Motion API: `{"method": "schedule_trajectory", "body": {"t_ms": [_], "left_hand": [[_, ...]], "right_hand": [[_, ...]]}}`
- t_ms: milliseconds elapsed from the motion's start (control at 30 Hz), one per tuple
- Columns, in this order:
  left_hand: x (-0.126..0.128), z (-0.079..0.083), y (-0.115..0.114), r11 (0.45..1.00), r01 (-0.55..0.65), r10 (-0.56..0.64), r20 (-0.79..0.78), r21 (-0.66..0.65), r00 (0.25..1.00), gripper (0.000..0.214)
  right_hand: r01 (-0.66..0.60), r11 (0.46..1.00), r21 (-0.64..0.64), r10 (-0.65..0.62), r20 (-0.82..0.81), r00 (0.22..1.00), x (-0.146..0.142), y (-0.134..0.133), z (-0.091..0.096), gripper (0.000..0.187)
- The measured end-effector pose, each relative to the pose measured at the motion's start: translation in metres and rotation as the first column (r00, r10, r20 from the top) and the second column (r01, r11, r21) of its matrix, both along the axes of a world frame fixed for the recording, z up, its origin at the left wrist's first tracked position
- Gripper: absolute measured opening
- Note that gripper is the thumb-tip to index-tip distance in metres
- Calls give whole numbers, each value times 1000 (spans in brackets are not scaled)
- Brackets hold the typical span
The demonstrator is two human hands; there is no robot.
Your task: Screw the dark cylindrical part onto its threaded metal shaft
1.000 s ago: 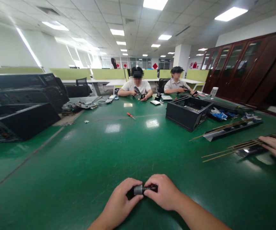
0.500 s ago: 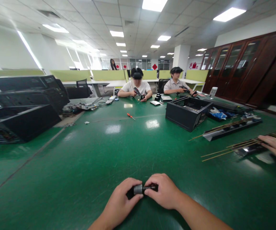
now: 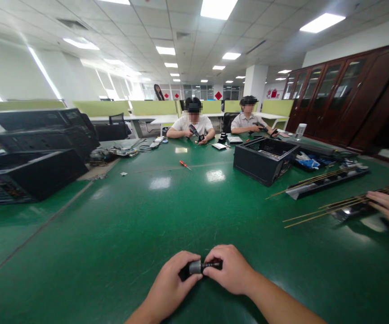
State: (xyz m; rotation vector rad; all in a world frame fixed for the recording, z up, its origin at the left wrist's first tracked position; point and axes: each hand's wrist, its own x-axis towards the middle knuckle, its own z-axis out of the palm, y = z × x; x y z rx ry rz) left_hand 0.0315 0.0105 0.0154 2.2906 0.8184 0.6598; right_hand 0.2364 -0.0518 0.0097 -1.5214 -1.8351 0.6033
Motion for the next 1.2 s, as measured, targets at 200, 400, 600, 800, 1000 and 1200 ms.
{"method": "schedule_trajectory", "body": {"t_ms": [200, 400, 600, 800, 1000, 1200], "left_hand": [[0, 1, 0, 1000, -1, 1, -9, 3, 1000, 25], [0, 0, 1, 1000, -3, 3, -14, -5, 1000, 25], [-2, -2, 1, 1000, 4, -4, -18, -6, 1000, 25], [-2, -4, 2, 1000, 9, -9, 8, 14, 1000, 25], [-2, -6, 3, 999, 12, -13, 18, 51, 1000, 26], [-3, -7, 3, 998, 13, -14, 21, 62, 1000, 27]], "right_hand": [[-6, 1000, 19, 6, -17, 1000, 1, -1, 0, 6], [-4, 1000, 24, 5, -32, 999, 2, -1, -1, 6], [0, 1000, 11, 0, -24, 1000, 3, -1, 0, 6], [7, 1000, -8, -7, -17, 1000, 3, -1, 0, 7], [9, 1000, -13, -10, -46, 999, 2, -2, 0, 7], [14, 1000, -18, -15, -51, 999, 2, -2, 1, 7]]}}
